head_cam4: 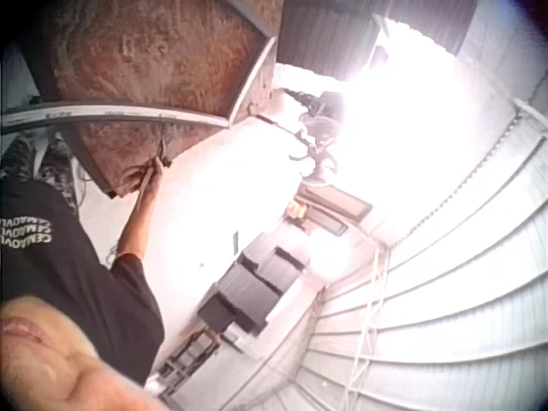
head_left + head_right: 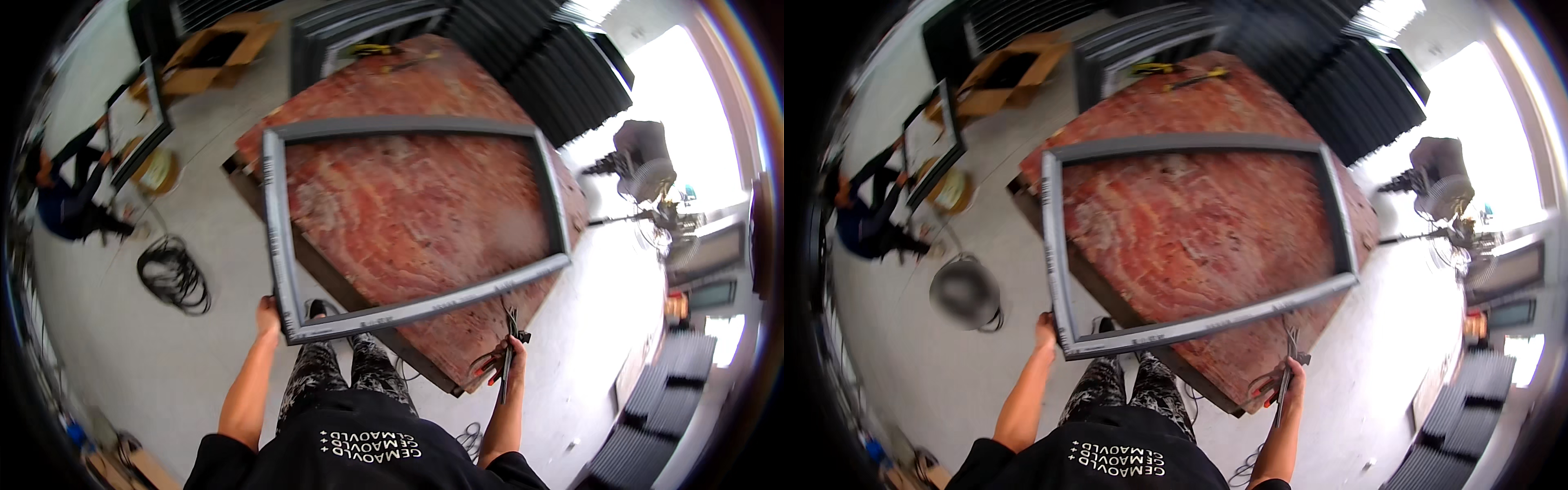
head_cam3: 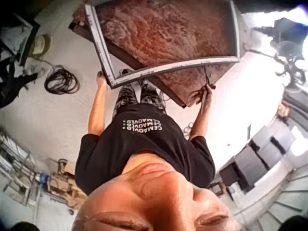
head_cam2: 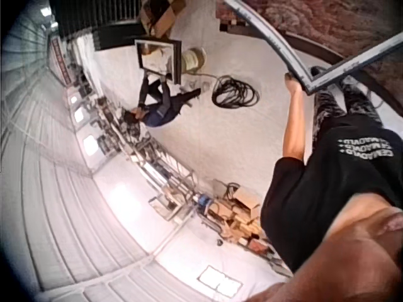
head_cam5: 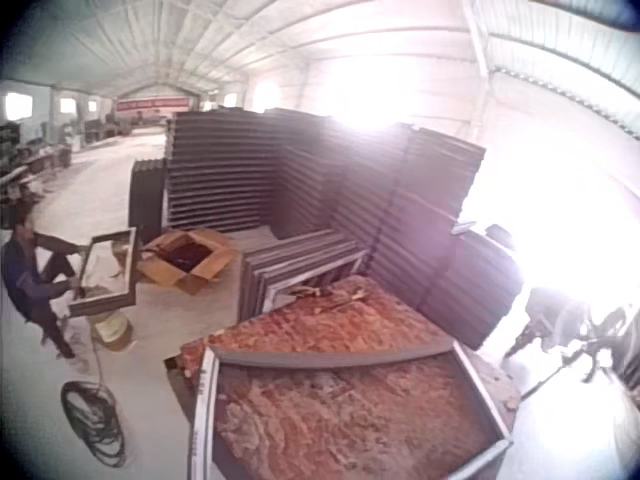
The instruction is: The person assembles a metal window frame by inserting a rubber sealing strip into the frame groove, using pliers to cut the strip to length and pressing it into place by hand.
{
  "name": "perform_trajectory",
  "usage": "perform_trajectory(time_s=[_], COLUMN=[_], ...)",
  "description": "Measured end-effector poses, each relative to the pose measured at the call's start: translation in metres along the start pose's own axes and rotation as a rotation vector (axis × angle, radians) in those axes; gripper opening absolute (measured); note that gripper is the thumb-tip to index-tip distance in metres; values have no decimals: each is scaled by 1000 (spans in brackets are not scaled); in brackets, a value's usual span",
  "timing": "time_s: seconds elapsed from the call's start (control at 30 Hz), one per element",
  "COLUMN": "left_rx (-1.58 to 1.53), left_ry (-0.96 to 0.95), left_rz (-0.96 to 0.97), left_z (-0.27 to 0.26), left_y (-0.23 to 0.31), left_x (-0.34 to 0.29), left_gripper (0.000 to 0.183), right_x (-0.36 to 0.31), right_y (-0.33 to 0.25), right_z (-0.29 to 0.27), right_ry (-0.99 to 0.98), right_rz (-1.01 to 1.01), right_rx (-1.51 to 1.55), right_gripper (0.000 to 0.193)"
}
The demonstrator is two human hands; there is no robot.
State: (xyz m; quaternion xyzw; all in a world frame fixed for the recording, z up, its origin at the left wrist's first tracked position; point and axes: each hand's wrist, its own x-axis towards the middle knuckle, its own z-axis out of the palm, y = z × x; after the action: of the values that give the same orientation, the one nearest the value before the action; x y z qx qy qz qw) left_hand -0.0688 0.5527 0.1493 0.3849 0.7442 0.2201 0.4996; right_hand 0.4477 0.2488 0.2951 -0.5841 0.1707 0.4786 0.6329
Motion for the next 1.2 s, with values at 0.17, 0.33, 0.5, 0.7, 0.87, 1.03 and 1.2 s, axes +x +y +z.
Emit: perform_trajectory(time_s=[0.17, 0.33, 0.5, 0.7, 0.87, 1.03, 1.2], left_rx=[-247, -180, -286, -341, -726, -853, -703], left_ry=[-130, -217, -249, -195, -262, -562, -565], left_rz=[-103, -77, -101, -124, -85, 276, 358], left_z=[0, 16, 25, 2, -83, -102, -113], left_y=[33, 37, 49, 33, 64, 180, 222], left_x=[31, 74, 73, 71, 53, -9, -49], left_gripper=[18, 22, 20, 14, 25, 20, 18], right_x=[-77, -117, -59, 76, 30, -89, -136], right_y=[-54, -116, -134, -95, 20, 118, 191], right_z=[39, 172, 268, 261, 288, 333, 352], right_ry=[-150, -219, -79, 24, -397, -735, -976], right_rz=[-344, -590, -643, -540, 43, 347, 718], right_rx=[0, 188, 112, -338, 46, 264, -222], right_gripper=[24, 15, 17, 27, 26, 50, 76])
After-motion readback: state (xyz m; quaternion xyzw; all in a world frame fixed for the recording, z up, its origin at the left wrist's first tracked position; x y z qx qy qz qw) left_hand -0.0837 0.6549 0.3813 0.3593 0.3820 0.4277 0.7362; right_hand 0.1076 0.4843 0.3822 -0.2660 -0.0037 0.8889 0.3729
